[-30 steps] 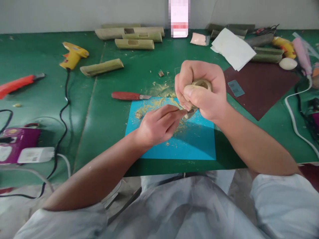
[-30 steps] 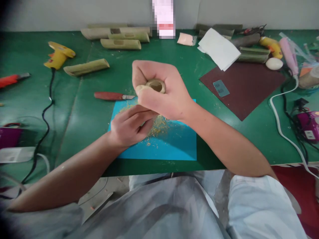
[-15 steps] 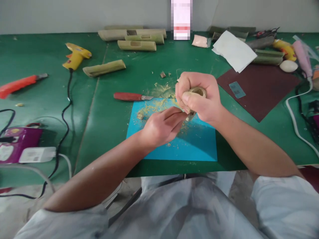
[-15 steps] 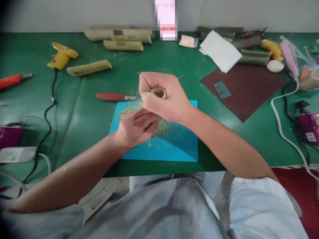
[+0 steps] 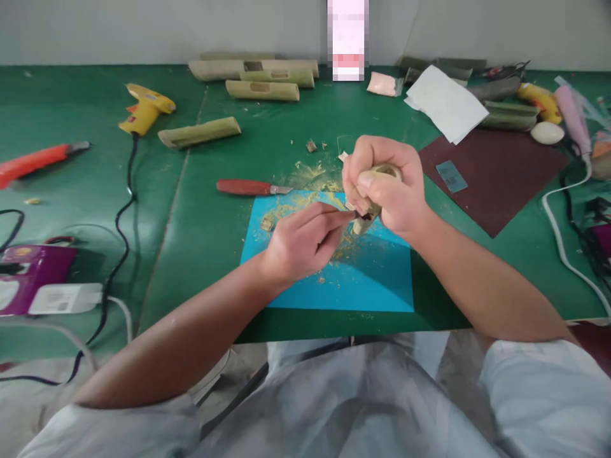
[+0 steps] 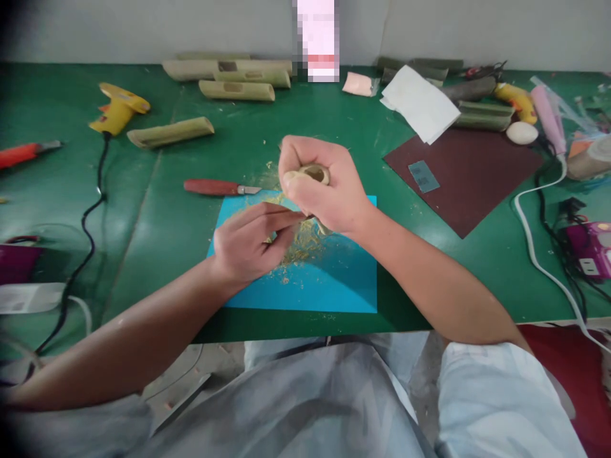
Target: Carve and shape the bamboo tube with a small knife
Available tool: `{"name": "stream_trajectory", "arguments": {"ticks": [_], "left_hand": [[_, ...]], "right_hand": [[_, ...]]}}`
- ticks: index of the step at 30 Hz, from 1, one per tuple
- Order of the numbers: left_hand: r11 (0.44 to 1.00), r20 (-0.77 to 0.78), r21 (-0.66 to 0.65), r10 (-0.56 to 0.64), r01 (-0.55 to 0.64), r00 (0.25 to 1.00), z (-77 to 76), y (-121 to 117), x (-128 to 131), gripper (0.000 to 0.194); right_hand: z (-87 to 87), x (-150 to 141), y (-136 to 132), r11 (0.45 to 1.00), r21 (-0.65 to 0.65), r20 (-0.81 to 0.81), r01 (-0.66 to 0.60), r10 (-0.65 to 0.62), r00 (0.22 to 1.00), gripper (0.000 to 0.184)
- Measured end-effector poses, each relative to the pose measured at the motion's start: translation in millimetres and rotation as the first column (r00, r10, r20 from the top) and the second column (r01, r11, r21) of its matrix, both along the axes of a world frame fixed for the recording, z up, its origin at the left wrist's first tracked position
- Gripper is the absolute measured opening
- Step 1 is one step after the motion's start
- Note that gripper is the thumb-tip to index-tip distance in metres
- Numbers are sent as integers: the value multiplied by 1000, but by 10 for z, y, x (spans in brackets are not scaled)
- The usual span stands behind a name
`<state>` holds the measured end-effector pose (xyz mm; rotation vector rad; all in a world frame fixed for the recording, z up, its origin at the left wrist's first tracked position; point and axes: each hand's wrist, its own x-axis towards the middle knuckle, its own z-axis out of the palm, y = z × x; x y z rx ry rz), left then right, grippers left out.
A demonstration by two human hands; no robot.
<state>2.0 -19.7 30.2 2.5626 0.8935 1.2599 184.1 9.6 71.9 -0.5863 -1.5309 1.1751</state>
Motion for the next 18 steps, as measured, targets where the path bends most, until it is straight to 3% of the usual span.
{"name": "stream_trajectory", "arguments": {"ticks": [3, 7, 9, 14, 18], "left_hand": [[979, 104, -184, 111, -91, 988, 48, -4, 0, 15], [897, 235, -411, 274, -160, 933, 57, 12, -6, 12], [867, 264, -472, 312, -160, 913, 37, 35, -9, 11], [836, 278, -532, 319, -132, 906, -21, 118, -36, 11], [894, 240, -431, 249, -127, 938, -46, 182, -91, 11]], "right_hand": [[-6, -22, 54, 997, 4, -192, 71, -69, 979, 24], [-66, -59, 123, 940, -107, -255, 324, -341, 905, 30], [-131, -83, 145, 929, -124, -348, 350, -371, 861, 26], [-244, -116, 145, 926, -181, -370, 330, -375, 850, 21], [-222, -92, 130, 909, -97, -172, 405, -416, 893, 37]]}}
